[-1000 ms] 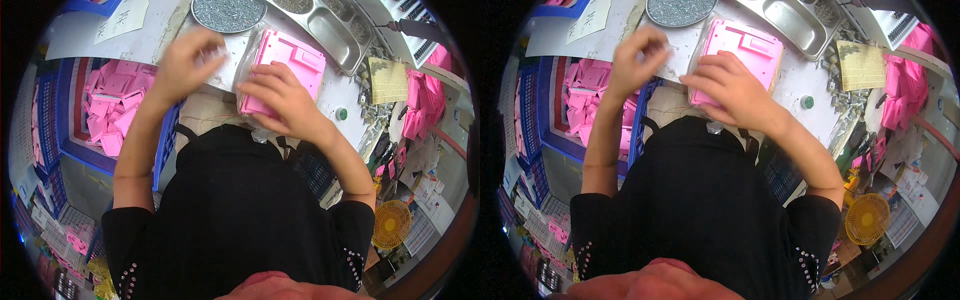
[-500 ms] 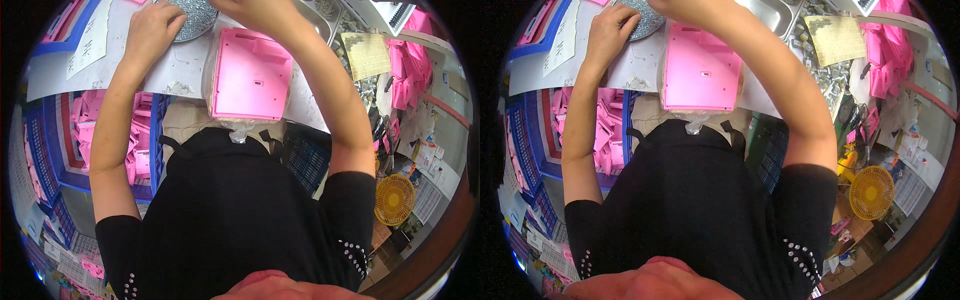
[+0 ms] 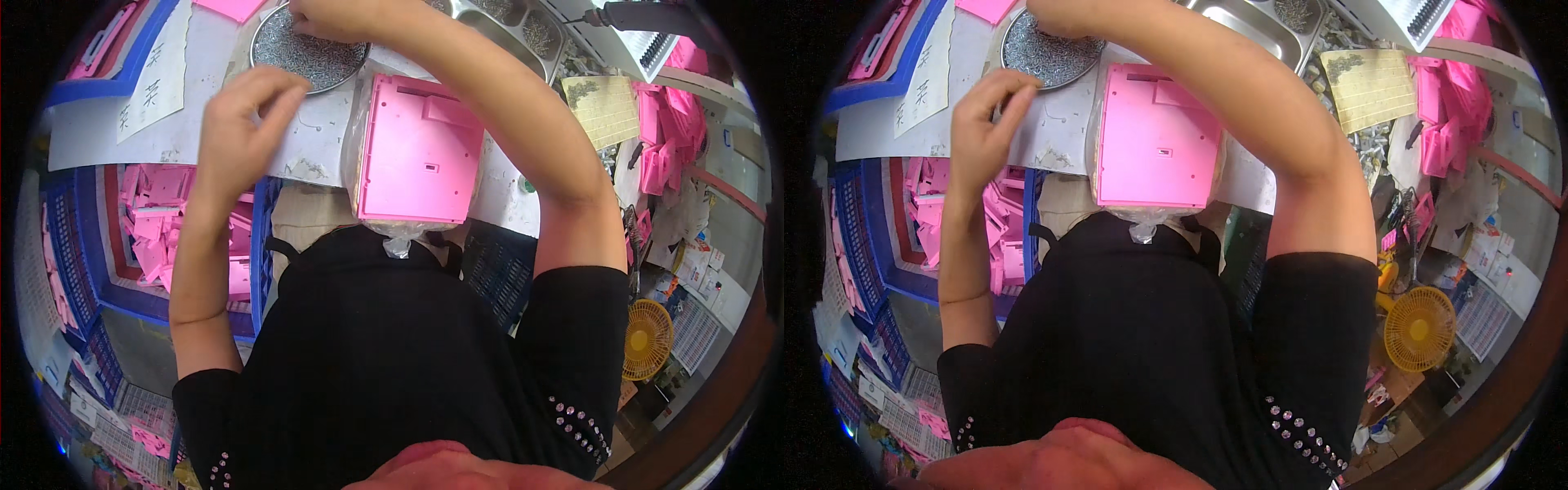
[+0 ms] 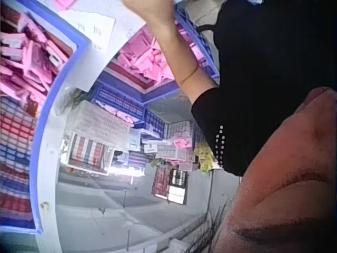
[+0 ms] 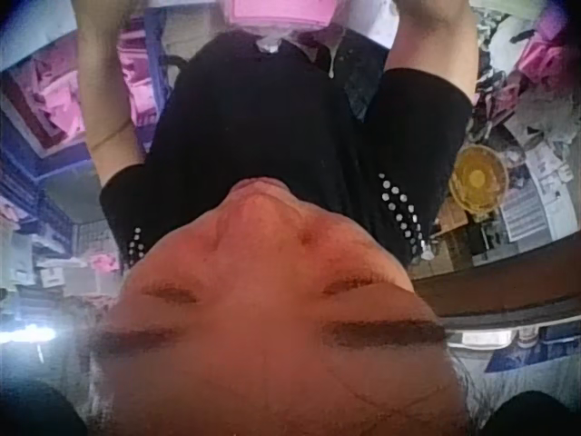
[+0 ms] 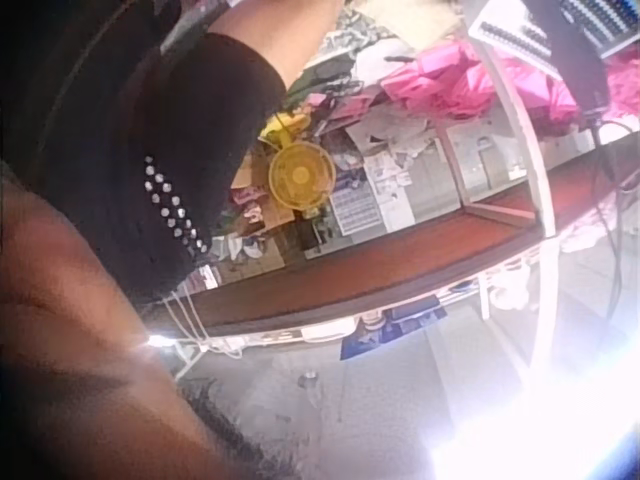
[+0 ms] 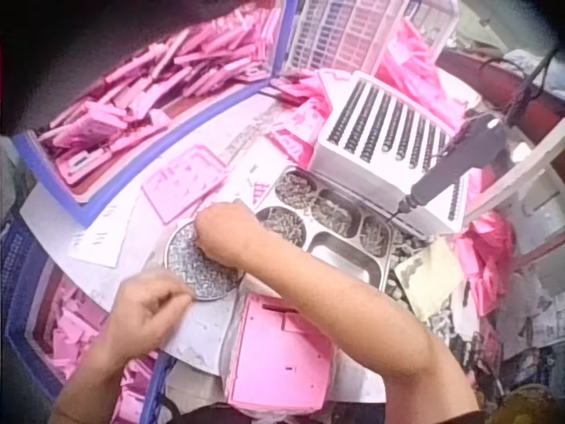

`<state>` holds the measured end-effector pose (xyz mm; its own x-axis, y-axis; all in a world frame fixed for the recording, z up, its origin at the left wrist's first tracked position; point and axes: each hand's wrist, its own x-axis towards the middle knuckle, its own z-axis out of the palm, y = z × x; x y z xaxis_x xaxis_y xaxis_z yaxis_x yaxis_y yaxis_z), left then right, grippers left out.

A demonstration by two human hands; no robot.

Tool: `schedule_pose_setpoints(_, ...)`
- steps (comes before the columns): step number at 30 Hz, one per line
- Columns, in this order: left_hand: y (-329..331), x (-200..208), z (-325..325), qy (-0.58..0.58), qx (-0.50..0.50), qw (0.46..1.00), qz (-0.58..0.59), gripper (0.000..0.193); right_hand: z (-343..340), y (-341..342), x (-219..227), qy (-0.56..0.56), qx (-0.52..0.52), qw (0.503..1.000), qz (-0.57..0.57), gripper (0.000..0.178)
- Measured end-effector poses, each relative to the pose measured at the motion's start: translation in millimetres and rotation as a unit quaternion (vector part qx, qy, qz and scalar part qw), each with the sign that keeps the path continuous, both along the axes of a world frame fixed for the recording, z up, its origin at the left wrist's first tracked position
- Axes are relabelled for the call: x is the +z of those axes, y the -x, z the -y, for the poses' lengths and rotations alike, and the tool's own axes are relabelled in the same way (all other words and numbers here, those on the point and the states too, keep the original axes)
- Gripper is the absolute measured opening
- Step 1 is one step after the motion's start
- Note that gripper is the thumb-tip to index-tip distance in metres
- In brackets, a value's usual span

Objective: Assembling a pink plastic electronic toy by soldering internal components and fastening the housing with an electric screwdriver.

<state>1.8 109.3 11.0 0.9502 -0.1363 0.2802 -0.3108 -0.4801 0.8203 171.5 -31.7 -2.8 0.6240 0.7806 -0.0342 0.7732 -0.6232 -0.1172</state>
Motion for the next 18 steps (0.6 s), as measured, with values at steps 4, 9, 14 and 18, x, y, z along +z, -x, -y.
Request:
schedule_pose_setpoints(4, 24, 11, 36, -0.015, -0.056, 0.998, -0.032, 0.01, -3, -3, -5, 0.004, 0.033, 0.997, 0.065, 0.024)
schedule_pose_setpoints(9, 14, 12, 54, -0.057, -0.062, 0.996, -0.008, 0.014, 13, 1, 8, -0.084, 0.006, 0.991, 0.099, 0.025)
schedule_pose_setpoints(14, -3, 1, 59, -0.059, -0.047, 0.997, 0.009, 0.015, 99, 52, 68, -0.265, -0.025, 0.962, 0.059, 0.02)
schedule_pose_setpoints(18, -14, 0, 68, -0.154, -0.064, 0.985, 0.045, 0.017, 194, 119, 67, -0.341, -0.099, 0.935, 0.013, 0.013)
